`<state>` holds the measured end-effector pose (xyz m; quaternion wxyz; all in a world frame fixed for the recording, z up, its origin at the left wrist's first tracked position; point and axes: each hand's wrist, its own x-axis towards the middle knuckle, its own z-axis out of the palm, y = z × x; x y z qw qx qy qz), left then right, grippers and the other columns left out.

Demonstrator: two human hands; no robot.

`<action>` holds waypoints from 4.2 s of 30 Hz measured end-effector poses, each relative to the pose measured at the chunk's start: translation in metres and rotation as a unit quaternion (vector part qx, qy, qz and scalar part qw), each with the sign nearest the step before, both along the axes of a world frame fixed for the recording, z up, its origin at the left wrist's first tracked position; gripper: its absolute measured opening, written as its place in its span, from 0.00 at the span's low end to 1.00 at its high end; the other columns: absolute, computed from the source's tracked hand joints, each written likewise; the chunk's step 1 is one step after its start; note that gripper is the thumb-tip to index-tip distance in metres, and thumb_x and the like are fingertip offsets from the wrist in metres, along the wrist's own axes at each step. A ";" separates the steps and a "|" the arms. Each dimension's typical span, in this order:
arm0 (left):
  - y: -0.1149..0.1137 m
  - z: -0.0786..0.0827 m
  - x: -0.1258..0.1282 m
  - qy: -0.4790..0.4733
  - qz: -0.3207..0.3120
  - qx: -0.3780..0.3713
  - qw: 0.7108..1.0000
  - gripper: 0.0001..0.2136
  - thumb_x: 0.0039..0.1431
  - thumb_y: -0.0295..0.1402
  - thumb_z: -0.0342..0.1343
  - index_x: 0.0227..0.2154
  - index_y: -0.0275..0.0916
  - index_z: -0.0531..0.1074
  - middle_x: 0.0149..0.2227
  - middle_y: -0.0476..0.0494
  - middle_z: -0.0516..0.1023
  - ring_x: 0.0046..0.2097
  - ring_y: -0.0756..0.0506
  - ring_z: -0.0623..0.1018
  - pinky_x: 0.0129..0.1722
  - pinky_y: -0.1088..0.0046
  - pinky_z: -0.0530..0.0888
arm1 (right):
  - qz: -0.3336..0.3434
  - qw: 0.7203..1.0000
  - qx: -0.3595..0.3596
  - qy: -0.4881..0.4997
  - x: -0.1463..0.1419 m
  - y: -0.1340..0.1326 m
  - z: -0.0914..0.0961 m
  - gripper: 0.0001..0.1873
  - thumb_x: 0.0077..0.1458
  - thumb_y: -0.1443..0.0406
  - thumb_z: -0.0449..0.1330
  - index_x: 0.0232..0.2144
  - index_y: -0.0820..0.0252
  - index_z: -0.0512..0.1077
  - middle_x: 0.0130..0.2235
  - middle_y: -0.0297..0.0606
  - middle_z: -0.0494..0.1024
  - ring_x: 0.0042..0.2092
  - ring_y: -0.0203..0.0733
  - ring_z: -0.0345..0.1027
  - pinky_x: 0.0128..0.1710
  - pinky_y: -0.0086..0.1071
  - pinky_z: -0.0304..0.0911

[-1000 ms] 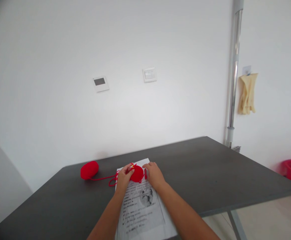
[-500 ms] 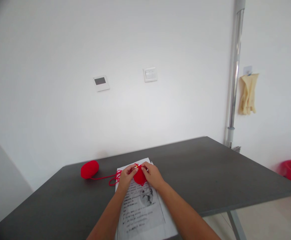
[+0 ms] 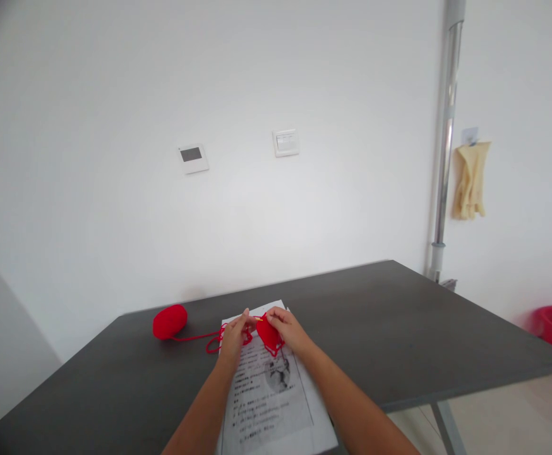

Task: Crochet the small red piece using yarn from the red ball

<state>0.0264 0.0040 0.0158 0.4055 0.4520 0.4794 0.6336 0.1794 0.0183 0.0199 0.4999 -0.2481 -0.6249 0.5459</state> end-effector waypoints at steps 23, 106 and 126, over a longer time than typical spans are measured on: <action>0.001 0.001 -0.013 0.164 0.212 0.079 0.960 0.11 0.51 0.40 0.53 0.26 0.39 0.77 0.34 0.42 0.77 0.41 0.42 0.74 0.45 0.66 0.67 | -0.212 0.957 0.124 -0.153 0.002 0.012 -0.019 0.14 0.59 0.57 0.44 0.29 0.58 0.63 0.26 0.33 0.69 0.28 0.38 0.63 0.29 0.30 0.57; -0.014 0.011 0.008 -0.105 -0.188 -0.065 0.974 0.12 0.39 0.36 0.64 0.26 0.33 0.75 0.23 0.45 0.76 0.23 0.51 0.71 0.23 0.75 0.65 | 0.021 1.000 -0.014 0.005 0.002 0.001 0.002 0.18 0.48 0.50 0.58 0.26 0.58 0.64 0.21 0.27 0.63 0.21 0.31 0.55 0.20 0.25 0.52; -0.014 0.010 0.010 0.264 -0.001 0.101 0.959 0.04 0.45 0.33 0.58 0.25 0.39 0.74 0.28 0.46 0.76 0.34 0.44 0.74 0.36 0.69 0.68 | -0.057 0.996 0.035 -0.066 0.000 0.006 -0.008 0.17 0.52 0.53 0.55 0.22 0.59 0.61 0.18 0.26 0.62 0.17 0.30 0.56 0.19 0.25 0.53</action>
